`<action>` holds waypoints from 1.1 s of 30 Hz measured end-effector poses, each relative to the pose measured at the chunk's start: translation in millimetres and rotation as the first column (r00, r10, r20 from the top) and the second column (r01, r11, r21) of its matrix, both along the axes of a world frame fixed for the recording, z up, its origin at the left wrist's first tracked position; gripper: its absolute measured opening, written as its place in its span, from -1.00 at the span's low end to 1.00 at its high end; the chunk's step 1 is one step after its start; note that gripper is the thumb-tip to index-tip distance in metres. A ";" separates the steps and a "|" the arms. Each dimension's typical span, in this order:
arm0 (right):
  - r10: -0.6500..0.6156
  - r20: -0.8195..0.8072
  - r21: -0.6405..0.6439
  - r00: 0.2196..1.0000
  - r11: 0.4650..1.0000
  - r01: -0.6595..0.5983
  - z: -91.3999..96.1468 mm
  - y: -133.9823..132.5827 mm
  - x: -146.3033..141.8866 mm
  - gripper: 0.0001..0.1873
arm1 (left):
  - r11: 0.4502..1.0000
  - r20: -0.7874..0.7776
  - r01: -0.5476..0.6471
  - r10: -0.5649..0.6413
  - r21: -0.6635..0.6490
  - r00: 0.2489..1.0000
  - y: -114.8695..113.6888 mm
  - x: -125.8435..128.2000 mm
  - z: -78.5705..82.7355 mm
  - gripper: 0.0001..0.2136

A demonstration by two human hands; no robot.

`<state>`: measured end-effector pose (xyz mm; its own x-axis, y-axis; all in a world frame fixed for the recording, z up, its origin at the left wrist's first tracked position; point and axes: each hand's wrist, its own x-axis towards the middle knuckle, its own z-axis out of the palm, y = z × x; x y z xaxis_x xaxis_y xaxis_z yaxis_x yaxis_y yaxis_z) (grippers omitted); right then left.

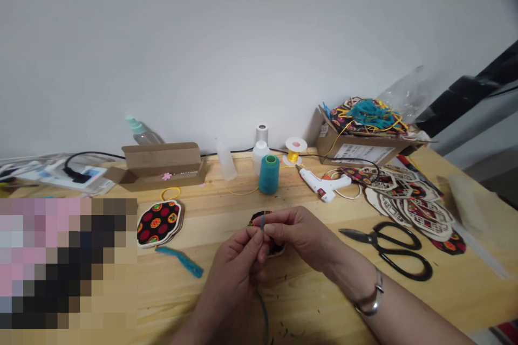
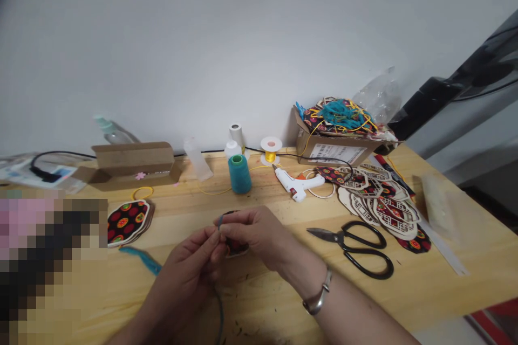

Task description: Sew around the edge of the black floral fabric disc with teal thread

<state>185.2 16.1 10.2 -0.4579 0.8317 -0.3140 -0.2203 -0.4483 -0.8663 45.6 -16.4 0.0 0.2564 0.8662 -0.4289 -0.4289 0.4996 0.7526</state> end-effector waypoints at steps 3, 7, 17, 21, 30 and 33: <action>-0.046 0.006 -0.045 0.999 0.998 0.046 -0.6 -0.7 -1.8 -0.76 | 1.000 -0.019 0.024 -0.023 0.020 1.000 -1.2 -0.4 -4.2 -0.79; -0.093 0.016 -0.028 0.996 0.995 0.093 -1.3 -1.5 -3.5 -0.84 | 0.998 -0.084 0.044 -0.040 0.051 0.996 -0.5 -0.9 -5.6 -0.80; -0.233 0.075 0.056 0.970 0.972 0.229 3.1 -1.4 -5.1 -0.82 | 0.977 -0.349 0.084 -0.010 0.197 0.937 1.4 -2.0 4.5 -0.77; -0.311 0.022 0.090 0.950 0.947 0.308 9.0 1.1 2.8 -0.82 | 0.959 -0.474 0.091 0.049 0.268 0.879 -1.1 -2.1 5.7 -0.84; -0.305 -0.258 0.251 0.917 0.895 0.368 38.0 -2.8 24.3 -0.85 | 0.879 -0.571 0.032 0.282 0.476 0.771 -1.0 -0.3 11.3 -0.90; -0.380 -0.174 0.392 0.908 0.820 0.418 42.0 -5.2 26.0 -0.88 | 0.789 -0.480 -0.186 0.523 0.586 0.705 -3.7 -0.6 16.1 -0.77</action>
